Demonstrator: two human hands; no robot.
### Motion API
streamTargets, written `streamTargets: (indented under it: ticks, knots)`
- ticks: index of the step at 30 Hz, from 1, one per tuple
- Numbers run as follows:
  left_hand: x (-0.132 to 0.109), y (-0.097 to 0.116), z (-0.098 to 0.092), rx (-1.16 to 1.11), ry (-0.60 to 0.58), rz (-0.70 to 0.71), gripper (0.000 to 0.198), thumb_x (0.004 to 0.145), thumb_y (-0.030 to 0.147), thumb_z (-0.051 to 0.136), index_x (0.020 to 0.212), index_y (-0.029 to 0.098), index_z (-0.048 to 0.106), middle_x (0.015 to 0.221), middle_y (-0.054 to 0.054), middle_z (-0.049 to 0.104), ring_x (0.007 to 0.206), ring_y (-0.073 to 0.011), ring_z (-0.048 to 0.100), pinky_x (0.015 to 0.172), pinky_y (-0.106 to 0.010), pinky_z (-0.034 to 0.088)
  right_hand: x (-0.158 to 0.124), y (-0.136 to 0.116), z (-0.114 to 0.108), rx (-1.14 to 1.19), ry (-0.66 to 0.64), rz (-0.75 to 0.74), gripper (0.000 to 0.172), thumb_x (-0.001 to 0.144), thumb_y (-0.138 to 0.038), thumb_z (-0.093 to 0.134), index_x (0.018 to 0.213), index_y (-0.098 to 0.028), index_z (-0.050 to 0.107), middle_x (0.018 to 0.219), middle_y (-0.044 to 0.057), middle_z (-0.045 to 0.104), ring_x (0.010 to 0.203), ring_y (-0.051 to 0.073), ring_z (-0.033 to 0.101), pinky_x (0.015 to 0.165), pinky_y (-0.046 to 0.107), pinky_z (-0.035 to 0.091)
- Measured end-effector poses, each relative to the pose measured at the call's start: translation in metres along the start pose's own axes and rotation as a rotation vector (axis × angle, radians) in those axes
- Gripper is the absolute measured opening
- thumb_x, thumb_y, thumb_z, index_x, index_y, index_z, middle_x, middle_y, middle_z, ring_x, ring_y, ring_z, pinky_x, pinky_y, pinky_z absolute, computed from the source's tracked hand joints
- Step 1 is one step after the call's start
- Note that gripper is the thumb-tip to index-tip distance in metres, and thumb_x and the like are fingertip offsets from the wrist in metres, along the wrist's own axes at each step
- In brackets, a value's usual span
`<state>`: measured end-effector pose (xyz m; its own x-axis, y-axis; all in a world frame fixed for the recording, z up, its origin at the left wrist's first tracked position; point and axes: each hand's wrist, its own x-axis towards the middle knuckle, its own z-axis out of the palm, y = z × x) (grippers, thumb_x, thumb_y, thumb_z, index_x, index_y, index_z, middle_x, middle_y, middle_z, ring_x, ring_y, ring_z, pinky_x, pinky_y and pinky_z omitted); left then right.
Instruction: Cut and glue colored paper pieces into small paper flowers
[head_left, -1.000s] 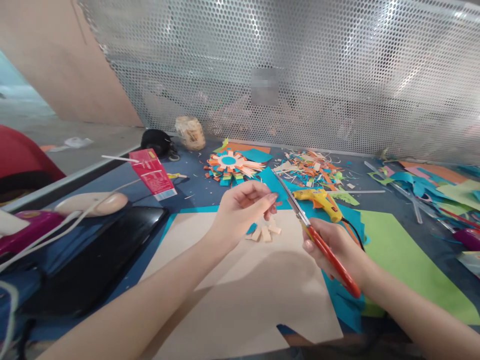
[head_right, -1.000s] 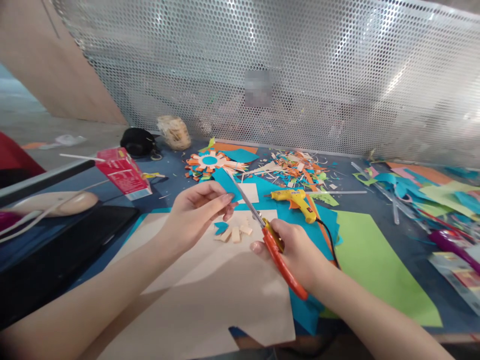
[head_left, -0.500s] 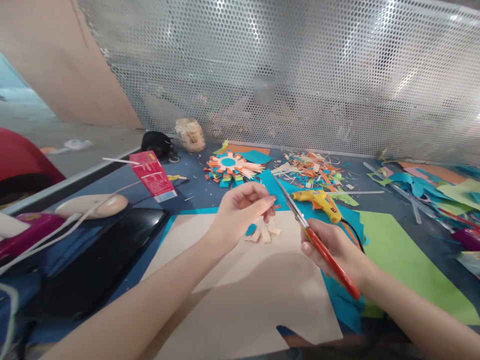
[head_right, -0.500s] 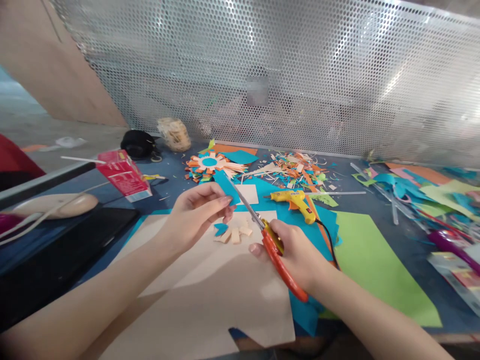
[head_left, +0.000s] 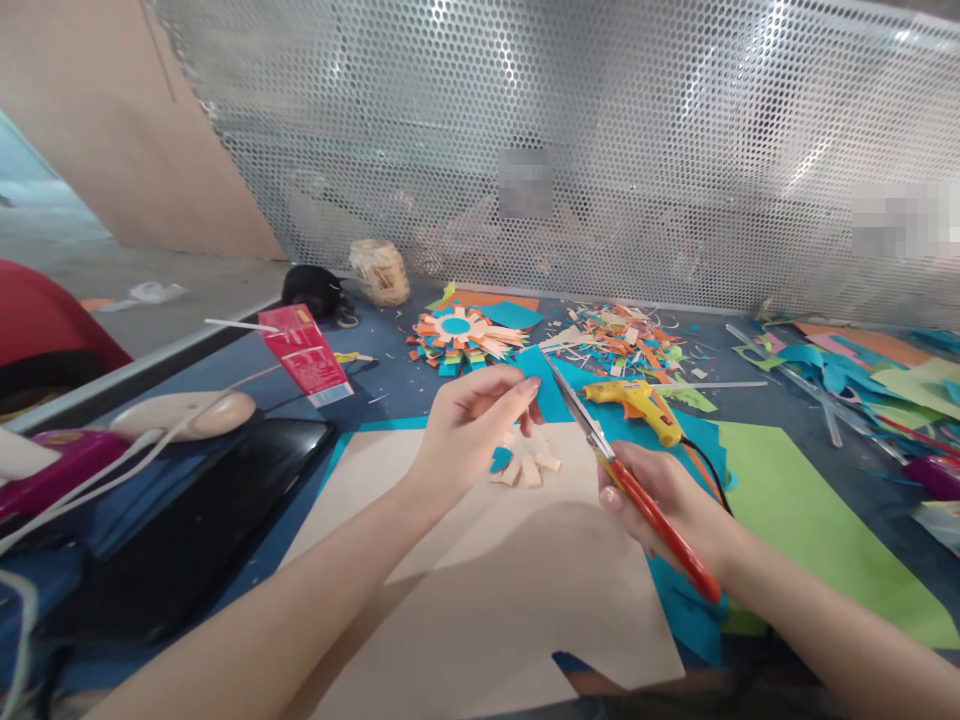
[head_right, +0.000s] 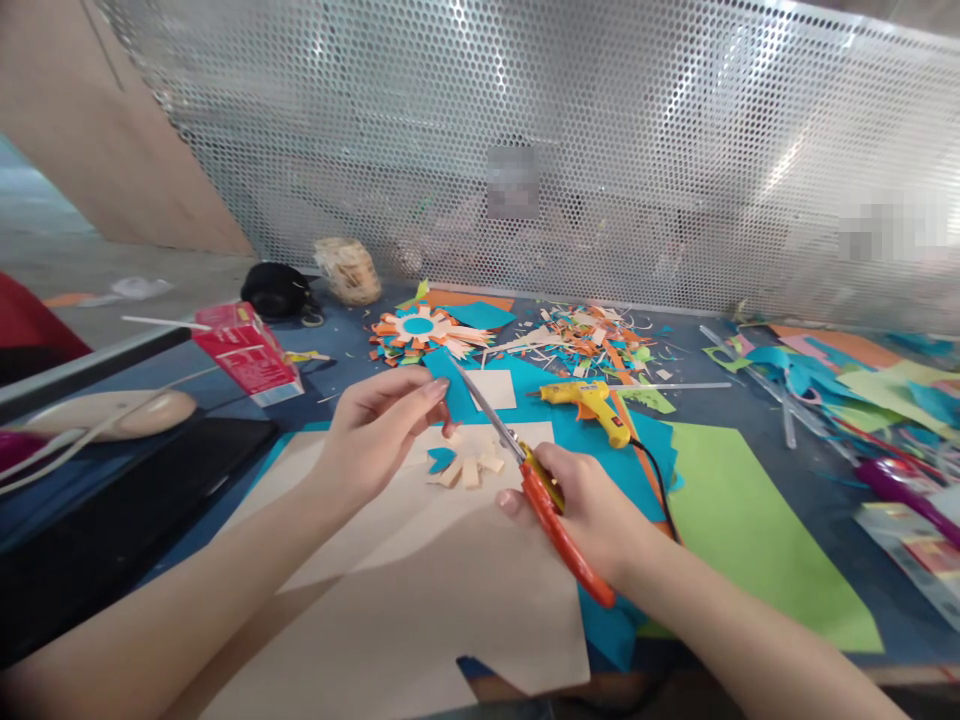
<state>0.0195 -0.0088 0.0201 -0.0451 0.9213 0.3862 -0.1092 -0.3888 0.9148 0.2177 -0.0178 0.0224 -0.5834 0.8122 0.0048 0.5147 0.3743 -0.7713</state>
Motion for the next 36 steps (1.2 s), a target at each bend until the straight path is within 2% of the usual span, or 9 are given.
streamTargets:
  ticks: [11, 27, 31, 36]
  knots:
    - [-0.0022, 0.0079, 0.0041, 0.083, 0.039, -0.043, 0.020, 0.073, 0.022, 0.059, 0.054, 0.017, 0.057, 0.053, 0.003, 0.055, 0.050, -0.0085, 0.051, 0.051, -0.021, 0.041, -0.0005, 0.0001, 0.0011, 0.027, -0.009, -0.009, 0.035, 0.080, -0.053, 0.044, 0.068, -0.020, 0.036, 0.058, -0.004, 0.039, 0.049, 0.008, 0.034, 0.043, 0.021, 0.029]
    - [-0.0026, 0.0065, 0.0069, 0.049, 0.005, -0.047, 0.022, 0.074, 0.022, 0.057, 0.053, 0.016, 0.057, 0.054, 0.002, 0.056, 0.050, -0.0084, 0.051, 0.052, -0.021, 0.043, -0.0008, 0.0009, 0.0013, 0.009, 0.018, 0.003, 0.037, 0.079, -0.053, 0.047, 0.066, -0.021, 0.035, 0.058, -0.004, 0.038, 0.049, 0.008, 0.035, 0.042, 0.021, 0.030]
    - [-0.0020, 0.0064, 0.0072, 0.044, 0.012, -0.051, 0.022, 0.074, 0.023, 0.057, 0.053, 0.016, 0.057, 0.054, 0.002, 0.056, 0.050, -0.0085, 0.051, 0.051, -0.022, 0.043, -0.0002, 0.0038, 0.0038, 0.010, 0.052, -0.003, 0.036, 0.079, -0.051, 0.050, 0.064, -0.021, 0.037, 0.056, -0.005, 0.038, 0.047, 0.007, 0.034, 0.041, 0.020, 0.029]
    - [-0.0023, 0.0059, 0.0089, 0.088, 0.001, -0.058, 0.023, 0.074, 0.025, 0.057, 0.053, 0.016, 0.056, 0.054, 0.001, 0.055, 0.050, -0.0090, 0.051, 0.052, -0.022, 0.043, 0.0033, 0.0062, 0.0081, 0.102, 0.161, 0.053, 0.038, 0.077, -0.052, 0.053, 0.061, -0.021, 0.038, 0.045, -0.007, 0.034, 0.038, 0.006, 0.031, 0.035, 0.020, 0.024]
